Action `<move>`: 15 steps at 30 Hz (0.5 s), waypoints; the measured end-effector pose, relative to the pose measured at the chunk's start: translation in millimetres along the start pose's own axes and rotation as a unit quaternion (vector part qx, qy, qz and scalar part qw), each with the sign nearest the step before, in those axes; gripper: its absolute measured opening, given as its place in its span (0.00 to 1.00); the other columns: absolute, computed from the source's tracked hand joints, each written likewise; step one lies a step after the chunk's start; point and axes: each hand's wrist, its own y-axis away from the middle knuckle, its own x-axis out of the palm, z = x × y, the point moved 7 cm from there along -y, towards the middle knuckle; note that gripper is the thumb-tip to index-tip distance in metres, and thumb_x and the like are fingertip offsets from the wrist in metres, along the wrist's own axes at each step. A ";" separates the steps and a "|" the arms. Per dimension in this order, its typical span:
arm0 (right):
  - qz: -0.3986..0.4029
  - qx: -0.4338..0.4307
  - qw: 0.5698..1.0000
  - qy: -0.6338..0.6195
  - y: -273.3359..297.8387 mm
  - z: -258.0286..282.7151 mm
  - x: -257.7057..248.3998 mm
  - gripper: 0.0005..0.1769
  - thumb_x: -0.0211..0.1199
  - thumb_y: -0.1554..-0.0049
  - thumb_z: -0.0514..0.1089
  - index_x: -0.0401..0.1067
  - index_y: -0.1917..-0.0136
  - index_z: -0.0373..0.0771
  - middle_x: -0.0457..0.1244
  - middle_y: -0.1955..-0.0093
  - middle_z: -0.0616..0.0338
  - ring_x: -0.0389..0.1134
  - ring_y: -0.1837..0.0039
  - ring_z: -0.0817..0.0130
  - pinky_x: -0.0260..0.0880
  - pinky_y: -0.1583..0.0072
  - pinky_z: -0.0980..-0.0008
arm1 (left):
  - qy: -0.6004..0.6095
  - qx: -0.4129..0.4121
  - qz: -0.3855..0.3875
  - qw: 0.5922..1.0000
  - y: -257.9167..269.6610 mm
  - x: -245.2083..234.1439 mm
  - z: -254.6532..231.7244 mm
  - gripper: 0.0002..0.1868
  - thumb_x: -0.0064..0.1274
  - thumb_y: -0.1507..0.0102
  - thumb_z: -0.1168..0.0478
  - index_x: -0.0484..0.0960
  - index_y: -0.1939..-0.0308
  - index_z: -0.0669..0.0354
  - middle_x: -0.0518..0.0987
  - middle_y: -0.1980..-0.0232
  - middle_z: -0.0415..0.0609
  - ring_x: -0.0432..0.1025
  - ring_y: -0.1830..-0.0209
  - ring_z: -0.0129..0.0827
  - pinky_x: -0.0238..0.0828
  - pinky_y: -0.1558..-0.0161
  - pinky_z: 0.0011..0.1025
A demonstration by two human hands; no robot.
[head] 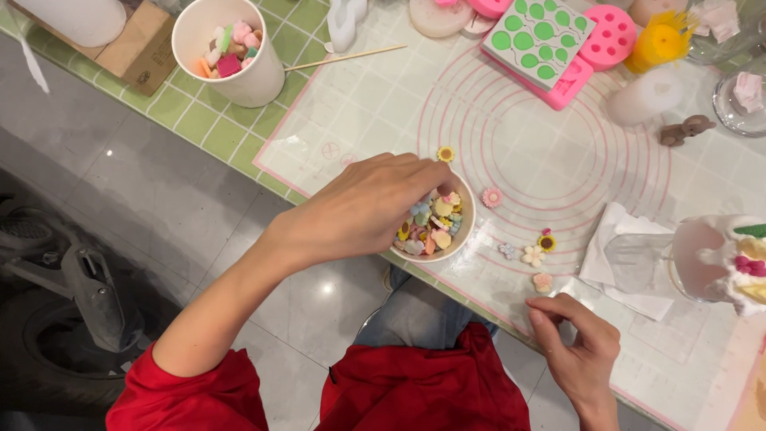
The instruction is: Decorating a white candle with various small wax ornaments including flowers, bears, and fruits.
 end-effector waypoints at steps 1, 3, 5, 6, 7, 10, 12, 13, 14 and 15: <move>0.007 -0.023 1.000 0.011 -4.5 6.6 2.3 0.08 0.67 0.45 0.31 0.76 0.51 0.31 0.66 0.63 0.61 0.63 0.63 0.77 0.62 0.58 0.77 | 0.034 -0.029 0.035 0.998 0.4 2.2 3.2 0.24 0.51 0.45 0.76 0.75 0.45 0.58 0.80 0.59 0.51 0.76 0.55 0.48 0.69 0.54 0.41; 0.023 -0.038 0.999 0.006 -15.6 16.8 8.9 0.09 0.67 0.45 0.31 0.76 0.50 0.32 0.66 0.64 0.61 0.63 0.63 0.77 0.62 0.59 0.77 | 0.065 -0.051 0.074 0.994 -2.5 0.7 3.9 0.25 0.50 0.45 0.76 0.74 0.44 0.58 0.81 0.58 0.49 0.77 0.58 0.44 0.70 0.58 0.41; 0.039 -0.051 0.998 0.001 -29.1 32.3 17.4 0.11 0.68 0.46 0.31 0.76 0.48 0.33 0.66 0.64 0.62 0.63 0.64 0.77 0.62 0.60 0.77 | 0.096 -0.073 0.113 0.986 -5.0 5.3 3.1 0.26 0.48 0.45 0.76 0.74 0.43 0.57 0.82 0.57 0.47 0.79 0.61 0.40 0.71 0.62 0.41; 0.062 -0.065 0.996 0.003 -37.2 43.6 24.8 0.15 0.69 0.47 0.32 0.75 0.45 0.34 0.66 0.65 0.63 0.62 0.66 0.77 0.62 0.61 0.77 | 0.087 -0.081 0.145 0.982 -5.7 11.7 2.0 0.26 0.50 0.46 0.76 0.74 0.44 0.57 0.82 0.63 0.47 0.79 0.63 0.42 0.71 0.62 0.42; 0.085 -0.078 0.993 0.005 -45.1 55.0 32.1 0.20 0.70 0.49 0.33 0.75 0.42 0.35 0.66 0.66 0.64 0.61 0.67 0.78 0.62 0.63 0.76 | 0.078 -0.088 0.176 0.977 -6.1 17.8 0.9 0.25 0.51 0.46 0.75 0.74 0.45 0.56 0.82 0.70 0.48 0.79 0.64 0.43 0.72 0.62 0.42; 0.119 -0.095 0.988 0.020 -64.3 86.6 53.7 0.27 0.72 0.51 0.35 0.74 0.37 0.37 0.68 0.64 0.64 0.60 0.71 0.78 0.61 0.66 0.76 | -0.009 -0.032 0.167 0.985 -3.4 32.2 -0.7 0.32 0.59 0.49 0.72 0.72 0.40 0.59 0.81 0.71 0.51 0.77 0.63 0.52 0.66 0.37 0.46; 0.125 -0.108 0.986 0.021 -64.8 90.8 61.8 0.26 0.73 0.50 0.35 0.74 0.37 0.39 0.68 0.63 0.64 0.60 0.70 0.78 0.61 0.67 0.76 | 0.011 -0.028 0.156 0.987 -4.4 37.7 -0.2 0.28 0.60 0.48 0.71 0.72 0.43 0.60 0.81 0.70 0.53 0.77 0.63 0.53 0.68 0.49 0.47; 0.132 -0.121 0.984 0.023 -65.0 93.8 66.4 0.26 0.73 0.49 0.36 0.74 0.37 0.40 0.67 0.62 0.64 0.60 0.70 0.78 0.61 0.67 0.77 | 0.030 -0.024 0.144 0.989 -5.3 39.4 -0.2 0.25 0.60 0.47 0.70 0.73 0.47 0.60 0.81 0.69 0.54 0.77 0.63 0.55 0.71 0.60 0.49; 0.130 -0.121 0.984 0.023 -64.9 92.9 67.8 0.26 0.73 0.49 0.36 0.74 0.37 0.40 0.67 0.62 0.64 0.60 0.70 0.78 0.61 0.67 0.77 | 0.030 -0.023 0.144 0.989 -5.4 41.3 1.2 0.25 0.60 0.47 0.70 0.73 0.47 0.60 0.81 0.69 0.54 0.77 0.63 0.55 0.71 0.60 0.49; 0.133 -0.128 0.983 0.020 -63.6 92.9 69.3 0.26 0.73 0.48 0.36 0.74 0.37 0.41 0.67 0.61 0.64 0.60 0.70 0.79 0.61 0.67 0.77 | 0.036 -0.014 0.142 0.989 -5.1 43.5 1.1 0.24 0.61 0.48 0.70 0.73 0.49 0.60 0.81 0.69 0.53 0.78 0.63 0.54 0.71 0.58 0.48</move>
